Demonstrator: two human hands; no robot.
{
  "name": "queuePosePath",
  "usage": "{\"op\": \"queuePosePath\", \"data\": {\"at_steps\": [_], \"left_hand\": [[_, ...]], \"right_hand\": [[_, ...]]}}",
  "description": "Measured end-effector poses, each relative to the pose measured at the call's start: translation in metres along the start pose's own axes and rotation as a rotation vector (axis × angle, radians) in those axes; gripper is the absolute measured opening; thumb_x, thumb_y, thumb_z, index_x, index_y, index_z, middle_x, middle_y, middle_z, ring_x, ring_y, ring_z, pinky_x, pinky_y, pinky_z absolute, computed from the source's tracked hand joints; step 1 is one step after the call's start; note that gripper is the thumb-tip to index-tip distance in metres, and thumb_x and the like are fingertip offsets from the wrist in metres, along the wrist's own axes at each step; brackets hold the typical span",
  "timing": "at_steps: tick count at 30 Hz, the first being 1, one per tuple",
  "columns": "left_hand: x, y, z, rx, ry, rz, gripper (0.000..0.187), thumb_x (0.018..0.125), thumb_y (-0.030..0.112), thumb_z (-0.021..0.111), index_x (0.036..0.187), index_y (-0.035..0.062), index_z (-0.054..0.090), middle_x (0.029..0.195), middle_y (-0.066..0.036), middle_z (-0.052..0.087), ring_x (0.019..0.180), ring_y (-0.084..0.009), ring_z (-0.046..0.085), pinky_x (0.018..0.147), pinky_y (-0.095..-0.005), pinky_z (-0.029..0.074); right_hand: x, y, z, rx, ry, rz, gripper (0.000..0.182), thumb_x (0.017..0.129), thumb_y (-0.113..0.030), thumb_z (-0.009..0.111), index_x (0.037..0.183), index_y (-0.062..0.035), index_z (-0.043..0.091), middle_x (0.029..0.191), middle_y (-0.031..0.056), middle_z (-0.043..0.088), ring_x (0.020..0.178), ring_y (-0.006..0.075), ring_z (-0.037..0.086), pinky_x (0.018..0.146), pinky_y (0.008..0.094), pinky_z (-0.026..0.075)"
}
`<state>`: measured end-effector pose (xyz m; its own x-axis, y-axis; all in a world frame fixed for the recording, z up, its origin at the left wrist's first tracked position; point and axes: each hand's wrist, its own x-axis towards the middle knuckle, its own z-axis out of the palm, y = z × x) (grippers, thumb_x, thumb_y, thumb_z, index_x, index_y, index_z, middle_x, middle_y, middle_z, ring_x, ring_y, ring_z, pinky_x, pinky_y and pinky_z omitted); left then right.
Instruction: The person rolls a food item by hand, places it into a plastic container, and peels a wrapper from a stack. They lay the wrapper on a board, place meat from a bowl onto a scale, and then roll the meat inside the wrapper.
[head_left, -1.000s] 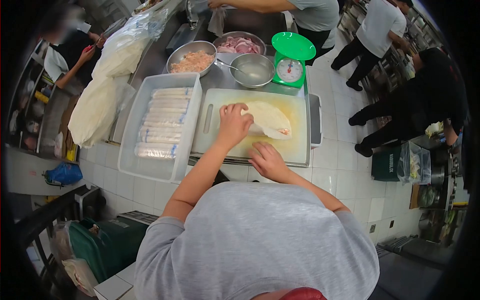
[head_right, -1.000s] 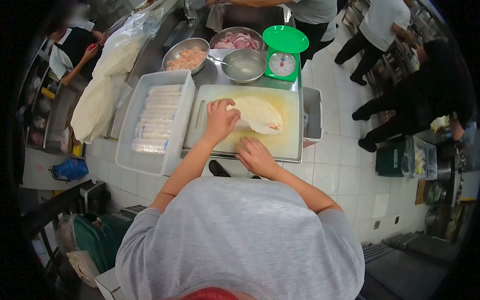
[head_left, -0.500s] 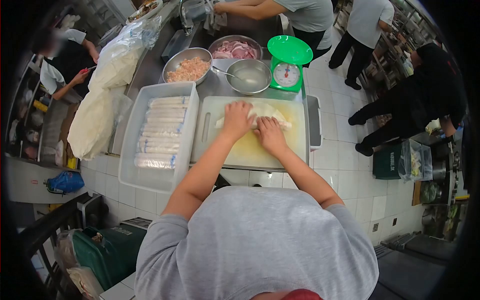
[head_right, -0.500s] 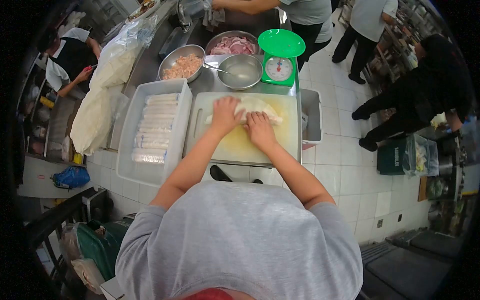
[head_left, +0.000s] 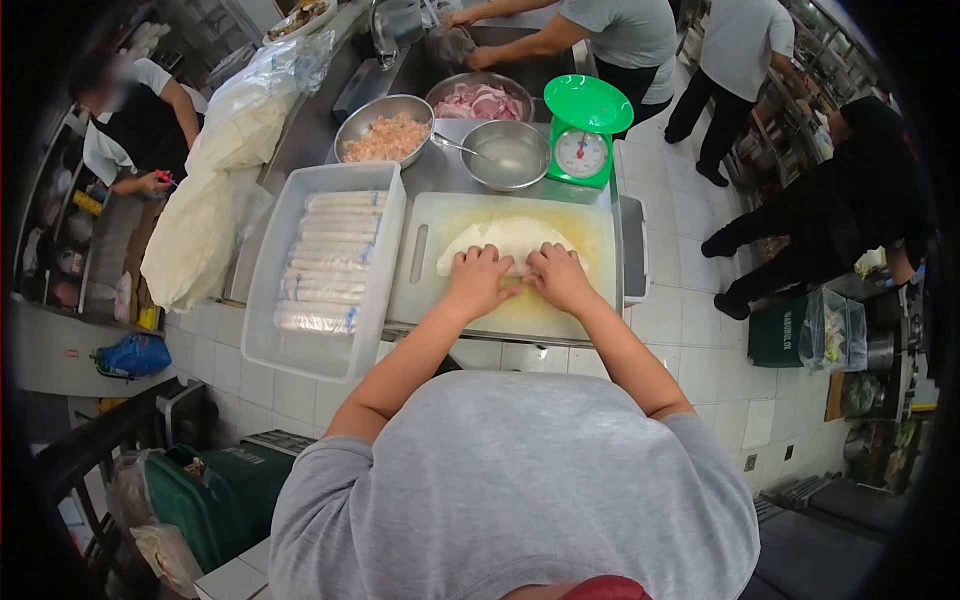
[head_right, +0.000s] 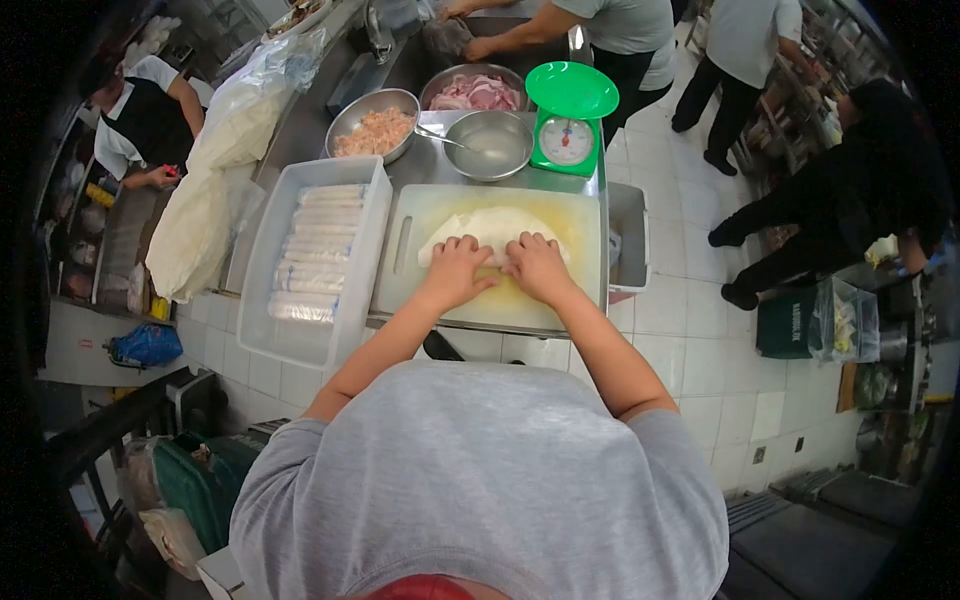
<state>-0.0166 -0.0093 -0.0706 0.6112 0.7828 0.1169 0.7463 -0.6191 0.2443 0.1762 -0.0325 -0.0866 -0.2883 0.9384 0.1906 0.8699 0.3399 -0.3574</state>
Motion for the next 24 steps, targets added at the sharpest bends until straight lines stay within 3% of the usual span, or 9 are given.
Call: {"op": "queuePosePath", "data": {"at_steps": [7,13,21,24], "left_hand": [[0.004,-0.011,0.012,-0.111,-0.002,-0.028,0.042,0.072,0.040,0.071,0.105,0.0150,0.060,0.104,-0.005,0.053,0.099,-0.0255,0.048,0.084,-0.0409,0.034],[0.010,-0.018,0.011,-0.151,-0.082,0.004,0.037,0.073,0.032,0.071,0.103,0.0137,0.059,0.105,-0.006,0.053,0.102,-0.0261,0.049,0.085,-0.0409,0.035],[0.016,-0.016,0.018,-0.193,-0.170,0.053,0.034,0.073,0.027,0.070,0.102,0.0132,0.059,0.106,-0.005,0.054,0.104,-0.0268,0.049,0.085,-0.0424,0.037],[0.005,-0.021,0.013,-0.181,-0.069,0.043,0.032,0.074,0.026,0.070,0.101,0.0134,0.060,0.104,-0.004,0.055,0.103,-0.0263,0.049,0.086,-0.0416,0.036]], "right_hand": [[-0.011,0.016,0.000,0.006,0.002,0.105,0.036,0.068,-0.029,0.074,0.092,-0.0097,0.056,0.093,0.0086,0.053,0.094,0.0271,0.051,0.079,0.0407,0.038],[-0.002,0.001,-0.018,-0.107,-0.071,0.053,0.035,0.067,-0.027,0.075,0.089,-0.0075,0.056,0.093,0.0101,0.055,0.095,0.0283,0.052,0.080,0.0402,0.038],[0.016,-0.003,0.021,0.056,-0.163,0.016,0.028,0.070,-0.019,0.070,0.090,-0.0048,0.057,0.094,0.0128,0.056,0.094,0.0305,0.054,0.079,0.0424,0.044],[0.010,0.000,0.007,0.055,-0.172,0.052,0.027,0.071,-0.018,0.069,0.092,-0.0065,0.058,0.096,0.0123,0.056,0.096,0.0304,0.053,0.081,0.0427,0.042]]}}
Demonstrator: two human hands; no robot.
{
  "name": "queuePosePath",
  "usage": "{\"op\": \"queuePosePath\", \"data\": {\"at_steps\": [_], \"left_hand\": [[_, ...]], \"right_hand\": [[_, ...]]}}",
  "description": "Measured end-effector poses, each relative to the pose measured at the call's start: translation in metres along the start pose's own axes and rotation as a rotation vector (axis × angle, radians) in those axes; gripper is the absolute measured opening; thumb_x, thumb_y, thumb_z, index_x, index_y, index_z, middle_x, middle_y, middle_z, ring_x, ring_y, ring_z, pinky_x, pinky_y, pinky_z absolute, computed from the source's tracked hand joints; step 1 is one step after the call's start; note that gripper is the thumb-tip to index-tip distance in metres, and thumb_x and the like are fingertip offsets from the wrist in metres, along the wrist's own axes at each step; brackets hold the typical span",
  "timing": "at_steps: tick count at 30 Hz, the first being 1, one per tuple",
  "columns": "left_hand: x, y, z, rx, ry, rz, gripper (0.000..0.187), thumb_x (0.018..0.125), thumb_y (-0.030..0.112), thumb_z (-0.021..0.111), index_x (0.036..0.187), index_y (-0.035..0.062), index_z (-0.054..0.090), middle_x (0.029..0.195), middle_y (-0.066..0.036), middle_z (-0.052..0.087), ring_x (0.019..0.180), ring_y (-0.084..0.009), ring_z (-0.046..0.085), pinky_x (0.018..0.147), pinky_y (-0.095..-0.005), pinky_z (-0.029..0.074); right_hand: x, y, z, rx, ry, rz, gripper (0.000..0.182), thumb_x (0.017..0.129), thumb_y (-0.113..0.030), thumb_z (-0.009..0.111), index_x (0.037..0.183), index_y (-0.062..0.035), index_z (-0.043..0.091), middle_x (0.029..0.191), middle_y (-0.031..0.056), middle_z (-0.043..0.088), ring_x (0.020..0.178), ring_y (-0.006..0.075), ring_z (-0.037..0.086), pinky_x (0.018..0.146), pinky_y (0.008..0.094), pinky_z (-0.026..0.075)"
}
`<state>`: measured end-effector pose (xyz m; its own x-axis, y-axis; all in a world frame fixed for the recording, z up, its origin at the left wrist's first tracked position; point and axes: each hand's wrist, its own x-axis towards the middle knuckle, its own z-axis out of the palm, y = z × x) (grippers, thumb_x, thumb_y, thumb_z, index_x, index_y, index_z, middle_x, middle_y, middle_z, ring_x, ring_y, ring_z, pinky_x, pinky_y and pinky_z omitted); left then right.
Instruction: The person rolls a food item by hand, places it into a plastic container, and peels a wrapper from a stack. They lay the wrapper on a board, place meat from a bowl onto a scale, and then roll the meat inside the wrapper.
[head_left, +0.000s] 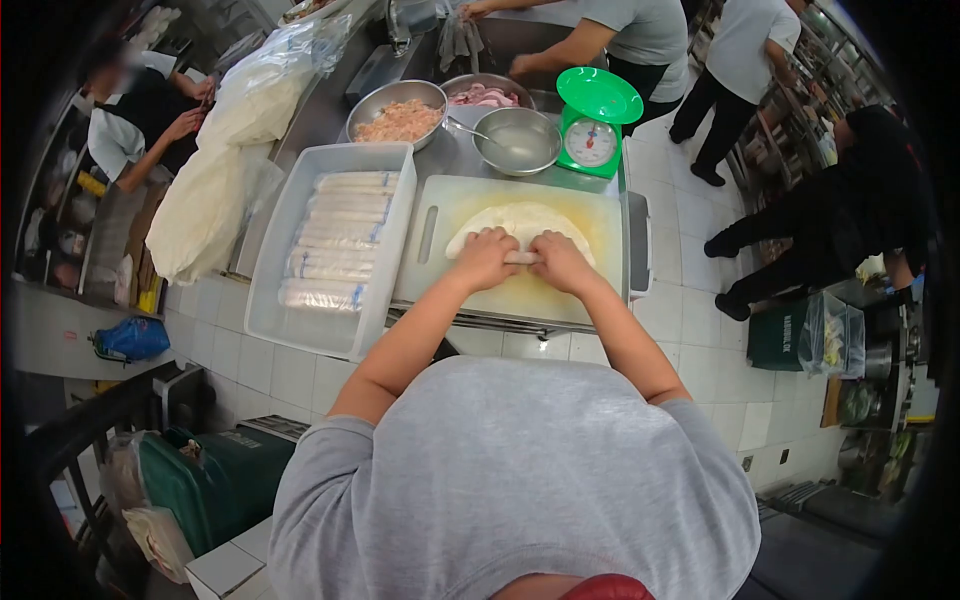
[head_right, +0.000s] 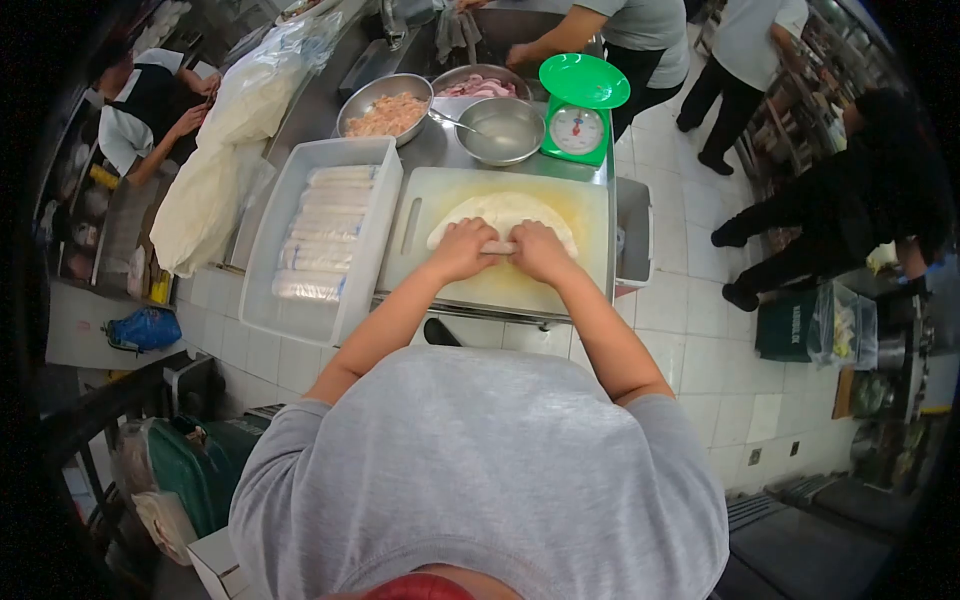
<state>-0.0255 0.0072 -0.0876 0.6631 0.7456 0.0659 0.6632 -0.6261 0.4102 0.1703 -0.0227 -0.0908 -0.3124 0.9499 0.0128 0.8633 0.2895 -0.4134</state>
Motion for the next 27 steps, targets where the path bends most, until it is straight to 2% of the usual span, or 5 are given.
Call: {"op": "queuePosePath", "data": {"at_steps": [3,9,15,21,27], "left_hand": [[-0.027,-0.025,-0.012,0.065,0.188,-0.093,0.031,0.073,0.026,0.071,0.100,0.0140,0.061,0.103,-0.004,0.055,0.102,-0.0257,0.049,0.086,-0.0412,0.036],[-0.031,-0.040,-0.013,0.055,0.070,-0.096,0.034,0.071,0.029,0.072,0.100,0.0148,0.061,0.102,-0.005,0.055,0.102,-0.0256,0.049,0.087,-0.0395,0.033],[-0.008,-0.010,-0.008,0.086,0.013,0.005,0.032,0.072,0.029,0.072,0.099,0.0161,0.061,0.101,-0.005,0.055,0.102,-0.0256,0.050,0.087,-0.0397,0.034],[-0.013,-0.024,-0.013,-0.058,-0.074,-0.111,0.029,0.073,0.027,0.071,0.097,0.0144,0.062,0.103,-0.005,0.056,0.105,-0.0272,0.049,0.089,-0.0421,0.036],[-0.039,-0.043,-0.010,-0.070,0.121,-0.091,0.028,0.074,0.027,0.071,0.098,0.0150,0.063,0.103,-0.004,0.056,0.105,-0.0254,0.049,0.088,-0.0393,0.035]], "right_hand": [[-0.024,0.017,-0.016,-0.042,0.061,0.081,0.028,0.071,-0.019,0.069,0.095,-0.0083,0.059,0.097,0.0110,0.056,0.098,0.0296,0.052,0.083,0.0429,0.039],[-0.026,0.021,-0.020,-0.113,-0.037,0.131,0.030,0.070,-0.019,0.069,0.097,-0.0094,0.059,0.098,0.0098,0.056,0.101,0.0283,0.052,0.087,0.0436,0.036],[0.014,-0.026,0.009,-0.001,0.017,-0.078,0.024,0.073,-0.019,0.066,0.093,-0.0086,0.059,0.096,0.0118,0.056,0.097,0.0300,0.053,0.082,0.0419,0.041],[0.002,-0.017,0.005,0.010,0.057,0.007,0.025,0.071,-0.015,0.069,0.093,-0.0077,0.060,0.096,0.0116,0.055,0.096,0.0307,0.052,0.083,0.0420,0.041],[-0.033,0.020,-0.007,0.069,0.167,0.017,0.026,0.071,-0.012,0.069,0.096,-0.0093,0.060,0.096,0.0096,0.055,0.097,0.0291,0.050,0.084,0.0410,0.038]]}}
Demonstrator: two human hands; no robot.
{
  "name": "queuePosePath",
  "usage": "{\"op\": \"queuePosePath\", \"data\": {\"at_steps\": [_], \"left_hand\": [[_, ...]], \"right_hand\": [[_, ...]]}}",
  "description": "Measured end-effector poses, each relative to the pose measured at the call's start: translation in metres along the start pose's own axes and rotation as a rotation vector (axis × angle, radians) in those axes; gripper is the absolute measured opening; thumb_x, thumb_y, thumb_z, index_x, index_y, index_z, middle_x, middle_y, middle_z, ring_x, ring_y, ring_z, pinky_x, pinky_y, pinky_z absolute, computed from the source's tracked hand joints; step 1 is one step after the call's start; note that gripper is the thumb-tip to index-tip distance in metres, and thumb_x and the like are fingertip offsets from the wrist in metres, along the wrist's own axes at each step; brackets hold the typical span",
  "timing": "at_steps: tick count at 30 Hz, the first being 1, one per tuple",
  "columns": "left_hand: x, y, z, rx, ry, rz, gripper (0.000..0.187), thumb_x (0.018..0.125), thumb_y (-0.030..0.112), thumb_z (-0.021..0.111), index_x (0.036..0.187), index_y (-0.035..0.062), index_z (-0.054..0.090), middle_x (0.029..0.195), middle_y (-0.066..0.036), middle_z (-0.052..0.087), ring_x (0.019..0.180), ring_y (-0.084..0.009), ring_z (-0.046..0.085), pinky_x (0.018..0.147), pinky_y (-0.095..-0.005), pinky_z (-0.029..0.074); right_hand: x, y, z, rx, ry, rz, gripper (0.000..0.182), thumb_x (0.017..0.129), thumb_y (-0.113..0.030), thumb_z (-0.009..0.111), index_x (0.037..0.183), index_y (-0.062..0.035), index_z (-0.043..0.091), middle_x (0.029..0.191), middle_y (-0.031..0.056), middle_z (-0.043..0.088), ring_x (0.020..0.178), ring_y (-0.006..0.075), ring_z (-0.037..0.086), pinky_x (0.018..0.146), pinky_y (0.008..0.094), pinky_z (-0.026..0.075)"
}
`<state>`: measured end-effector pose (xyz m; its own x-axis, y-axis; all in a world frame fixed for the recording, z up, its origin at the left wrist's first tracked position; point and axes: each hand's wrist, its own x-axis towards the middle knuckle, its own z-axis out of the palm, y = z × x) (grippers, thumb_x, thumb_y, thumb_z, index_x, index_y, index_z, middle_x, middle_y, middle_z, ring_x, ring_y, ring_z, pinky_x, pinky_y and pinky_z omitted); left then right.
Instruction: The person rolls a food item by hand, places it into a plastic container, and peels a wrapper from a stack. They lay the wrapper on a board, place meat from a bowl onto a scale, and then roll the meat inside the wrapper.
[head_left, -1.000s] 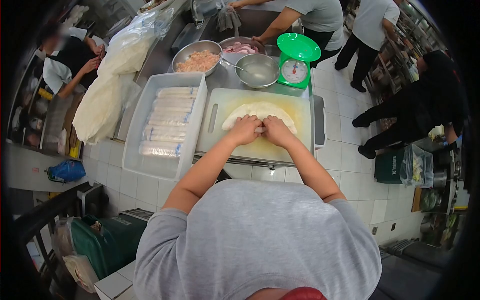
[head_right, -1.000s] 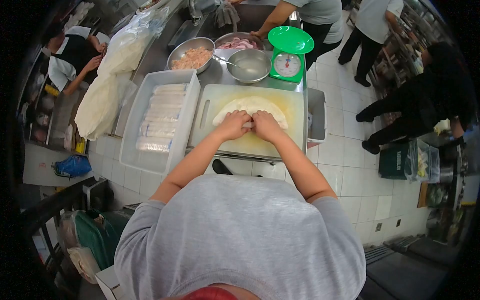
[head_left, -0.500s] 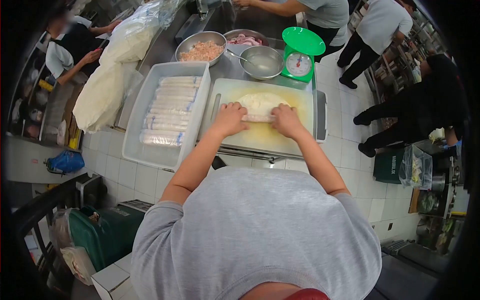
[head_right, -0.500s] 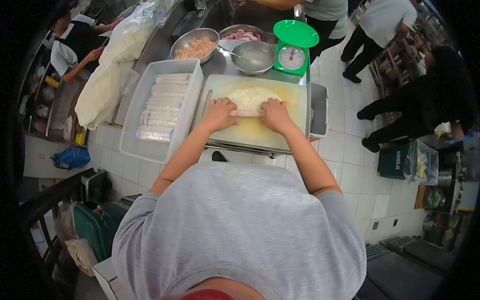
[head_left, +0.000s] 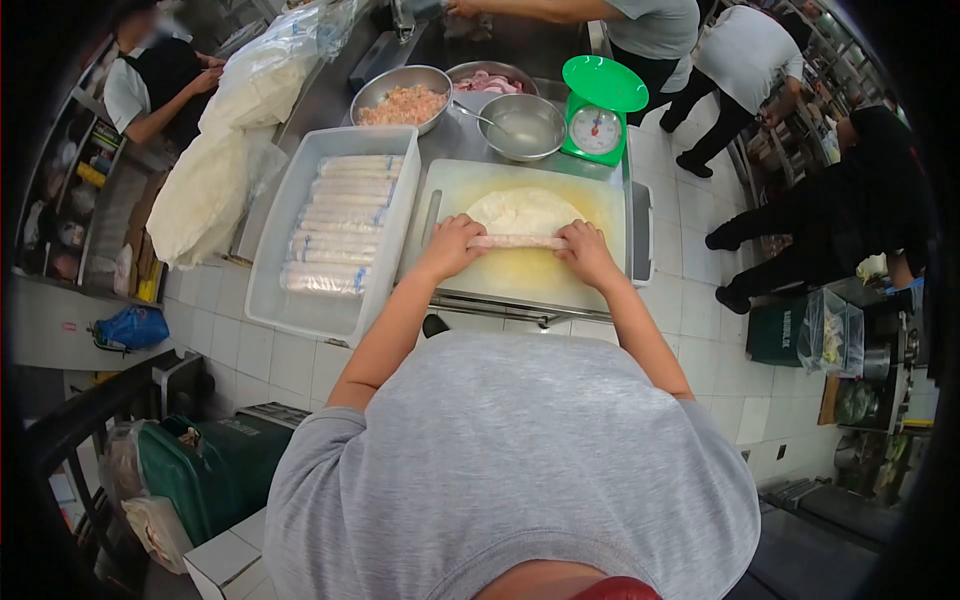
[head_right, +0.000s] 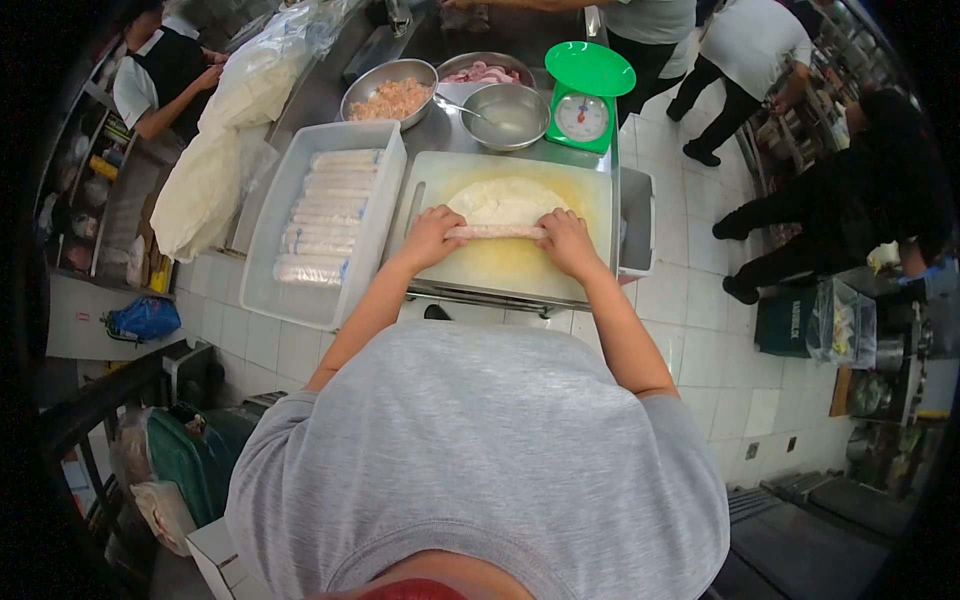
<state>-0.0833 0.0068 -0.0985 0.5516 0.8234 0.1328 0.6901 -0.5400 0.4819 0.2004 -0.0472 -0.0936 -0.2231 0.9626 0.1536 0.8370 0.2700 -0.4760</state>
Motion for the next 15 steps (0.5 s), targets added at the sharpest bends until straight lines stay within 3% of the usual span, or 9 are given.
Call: {"op": "queuePosePath", "data": {"at_steps": [3,6,12,15], "left_hand": [[0.005,-0.003,-0.002,0.043,-0.049,0.014,0.028,0.075,0.028,0.070,0.098,0.0145,0.063,0.100,-0.004,0.057,0.103,-0.0236,0.051,0.088,-0.0376,0.033],[0.007,-0.002,-0.010,-0.083,-0.088,-0.063,0.027,0.076,0.028,0.068,0.099,0.0149,0.063,0.094,-0.002,0.059,0.098,-0.0228,0.053,0.090,-0.0386,0.030],[0.007,-0.017,-0.002,-0.117,0.110,0.017,0.016,0.081,0.029,0.063,0.088,0.0148,0.067,0.090,-0.002,0.061,0.092,-0.0218,0.055,0.086,-0.0383,0.032],[0.010,-0.018,0.003,-0.115,0.150,-0.023,0.016,0.082,0.030,0.062,0.082,0.0145,0.068,0.089,-0.002,0.061,0.092,-0.0212,0.055,0.085,-0.0380,0.033]], "right_hand": [[0.003,0.010,0.005,0.001,0.031,-0.105,0.027,0.072,-0.015,0.070,0.097,-0.0092,0.059,0.091,0.0106,0.055,0.091,0.0300,0.052,0.080,0.0399,0.040],[0.005,0.013,0.001,0.266,0.079,-0.056,0.027,0.072,-0.016,0.070,0.096,-0.0080,0.059,0.085,0.0117,0.056,0.085,0.0313,0.053,0.076,0.0394,0.042],[0.007,0.037,0.000,0.074,0.018,0.078,0.032,0.072,-0.021,0.072,0.099,-0.0071,0.060,0.087,0.0114,0.056,0.084,0.0309,0.053,0.075,0.0410,0.042],[0.009,-0.005,-0.002,-0.121,0.395,-0.043,0.033,0.072,-0.023,0.072,0.101,-0.0102,0.061,0.092,0.0097,0.055,0.089,0.0299,0.051,0.078,0.0423,0.040]]}}
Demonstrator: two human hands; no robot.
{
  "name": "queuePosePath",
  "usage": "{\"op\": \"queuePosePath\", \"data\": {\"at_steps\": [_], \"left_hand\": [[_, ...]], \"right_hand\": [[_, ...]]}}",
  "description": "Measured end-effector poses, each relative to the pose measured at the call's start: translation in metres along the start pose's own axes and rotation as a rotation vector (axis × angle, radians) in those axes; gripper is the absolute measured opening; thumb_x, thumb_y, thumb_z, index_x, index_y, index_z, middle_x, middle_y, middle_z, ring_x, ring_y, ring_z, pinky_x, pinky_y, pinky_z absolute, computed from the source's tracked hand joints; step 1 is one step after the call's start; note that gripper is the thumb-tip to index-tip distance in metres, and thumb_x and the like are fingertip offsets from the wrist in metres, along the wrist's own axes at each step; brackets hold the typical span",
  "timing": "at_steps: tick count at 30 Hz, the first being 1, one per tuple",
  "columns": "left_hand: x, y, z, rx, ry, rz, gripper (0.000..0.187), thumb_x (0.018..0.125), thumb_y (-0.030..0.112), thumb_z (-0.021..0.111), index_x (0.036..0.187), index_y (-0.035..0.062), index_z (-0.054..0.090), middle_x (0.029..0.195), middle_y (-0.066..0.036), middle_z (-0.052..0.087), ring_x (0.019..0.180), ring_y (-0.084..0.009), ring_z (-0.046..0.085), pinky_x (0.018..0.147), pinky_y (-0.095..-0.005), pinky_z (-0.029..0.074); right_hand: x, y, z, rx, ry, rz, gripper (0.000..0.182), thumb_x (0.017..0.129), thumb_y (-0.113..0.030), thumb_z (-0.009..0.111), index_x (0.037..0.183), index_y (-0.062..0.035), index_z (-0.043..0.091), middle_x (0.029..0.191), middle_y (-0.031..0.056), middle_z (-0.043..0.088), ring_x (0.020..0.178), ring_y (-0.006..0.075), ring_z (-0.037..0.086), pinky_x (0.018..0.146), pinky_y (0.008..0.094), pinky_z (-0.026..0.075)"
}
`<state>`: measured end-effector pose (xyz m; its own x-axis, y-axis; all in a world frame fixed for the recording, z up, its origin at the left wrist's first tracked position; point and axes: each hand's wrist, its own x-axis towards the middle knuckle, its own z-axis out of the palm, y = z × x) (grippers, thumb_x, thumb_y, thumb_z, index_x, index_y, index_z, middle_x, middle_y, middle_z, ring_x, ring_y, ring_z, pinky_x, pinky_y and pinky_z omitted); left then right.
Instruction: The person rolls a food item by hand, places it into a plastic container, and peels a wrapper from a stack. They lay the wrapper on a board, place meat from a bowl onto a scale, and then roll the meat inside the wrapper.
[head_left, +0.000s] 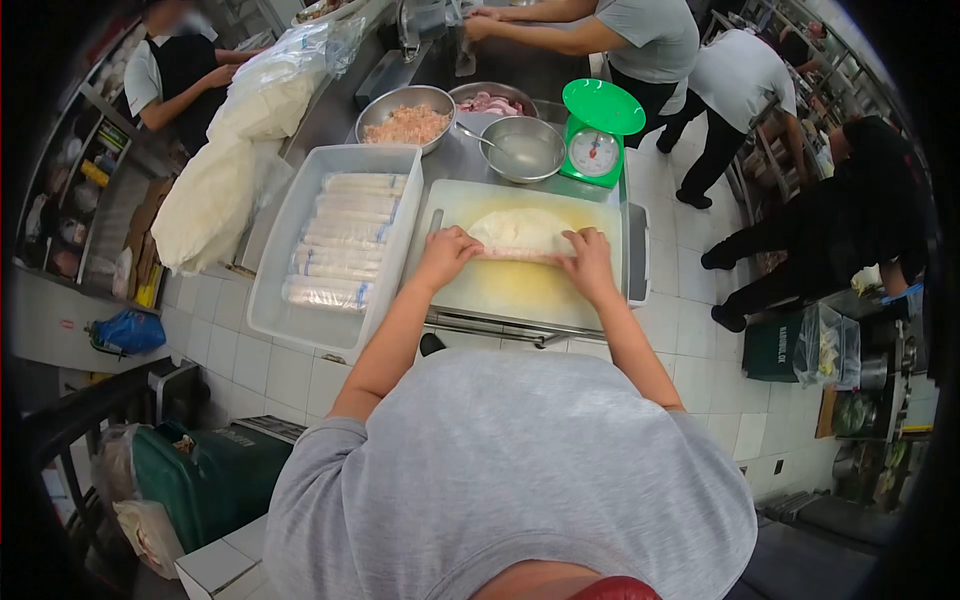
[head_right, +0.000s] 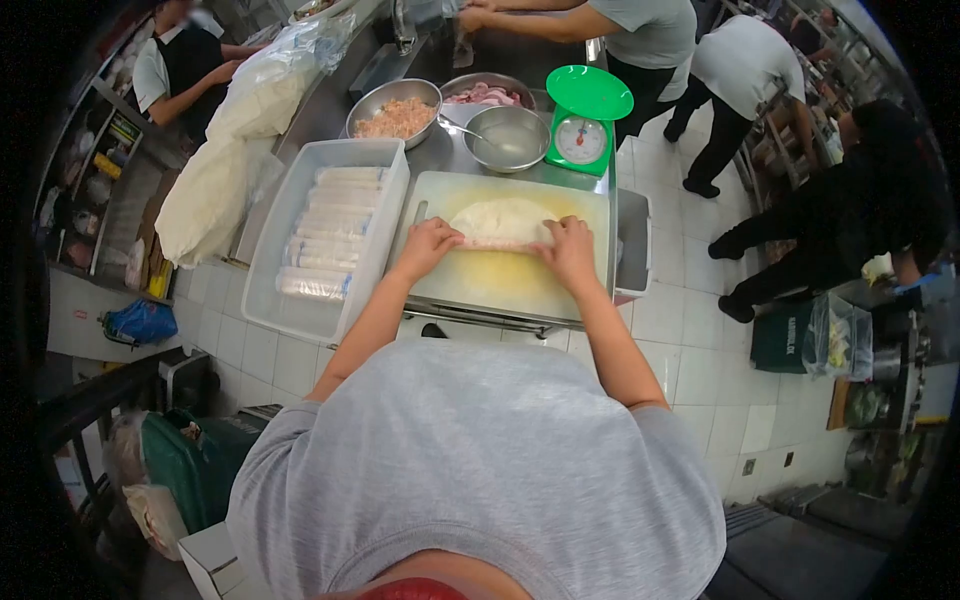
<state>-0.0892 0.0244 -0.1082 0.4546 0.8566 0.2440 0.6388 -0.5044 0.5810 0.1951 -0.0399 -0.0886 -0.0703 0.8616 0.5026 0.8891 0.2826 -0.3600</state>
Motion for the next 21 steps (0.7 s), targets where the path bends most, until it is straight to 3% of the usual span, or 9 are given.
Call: {"op": "queuePosePath", "data": {"at_steps": [6,9,13,16,21], "left_hand": [[0.005,0.003,0.003,0.087,0.054,-0.020,0.019,0.080,0.030,0.065,0.086,0.0121,0.066,0.088,-0.003,0.059,0.091,-0.0236,0.054,0.084,-0.0379,0.034],[0.005,0.020,0.001,0.161,0.261,0.158,0.019,0.077,0.029,0.066,0.089,0.0145,0.066,0.092,-0.001,0.059,0.093,-0.0229,0.053,0.086,-0.0385,0.032],[0.005,0.029,0.004,0.197,0.130,0.216,0.020,0.078,0.029,0.066,0.093,0.0157,0.065,0.095,0.000,0.058,0.094,-0.0214,0.052,0.089,-0.0429,0.031],[0.011,0.015,0.010,0.200,0.089,0.173,0.021,0.078,0.028,0.066,0.095,0.0153,0.066,0.094,0.001,0.058,0.096,-0.0208,0.051,0.089,-0.0438,0.030],[0.020,0.012,0.011,0.197,0.116,0.154,0.023,0.077,0.030,0.066,0.096,0.0171,0.067,0.095,0.000,0.059,0.097,-0.0215,0.052,0.089,-0.0418,0.030]], "right_hand": [[-0.002,-0.042,0.027,0.041,-0.134,-0.160,0.025,0.072,-0.018,0.067,0.096,-0.0120,0.061,0.089,0.0078,0.053,0.089,0.0269,0.050,0.078,0.0392,0.038],[0.001,-0.030,0.037,0.051,-0.138,-0.167,0.020,0.076,-0.014,0.060,0.095,-0.0126,0.062,0.085,0.0062,0.052,0.087,0.0248,0.050,0.075,0.0384,0.037],[0.009,-0.021,0.040,0.069,-0.166,-0.176,0.022,0.076,-0.014,0.060,0.097,-0.0114,0.062,0.086,0.0071,0.052,0.088,0.0249,0.050,0.076,0.0394,0.037],[0.017,-0.043,0.029,0.044,0.020,-0.191,0.023,0.076,-0.012,0.059,0.099,-0.0085,0.062,0.088,0.0083,0.051,0.089,0.0254,0.050,0.077,0.0401,0.039],[0.018,-0.036,0.047,0.027,-0.157,-0.199,0.032,0.073,-0.014,0.065,0.104,-0.0068,0.060,0.092,0.0089,0.053,0.091,0.0262,0.050,0.078,0.0386,0.040]]}}
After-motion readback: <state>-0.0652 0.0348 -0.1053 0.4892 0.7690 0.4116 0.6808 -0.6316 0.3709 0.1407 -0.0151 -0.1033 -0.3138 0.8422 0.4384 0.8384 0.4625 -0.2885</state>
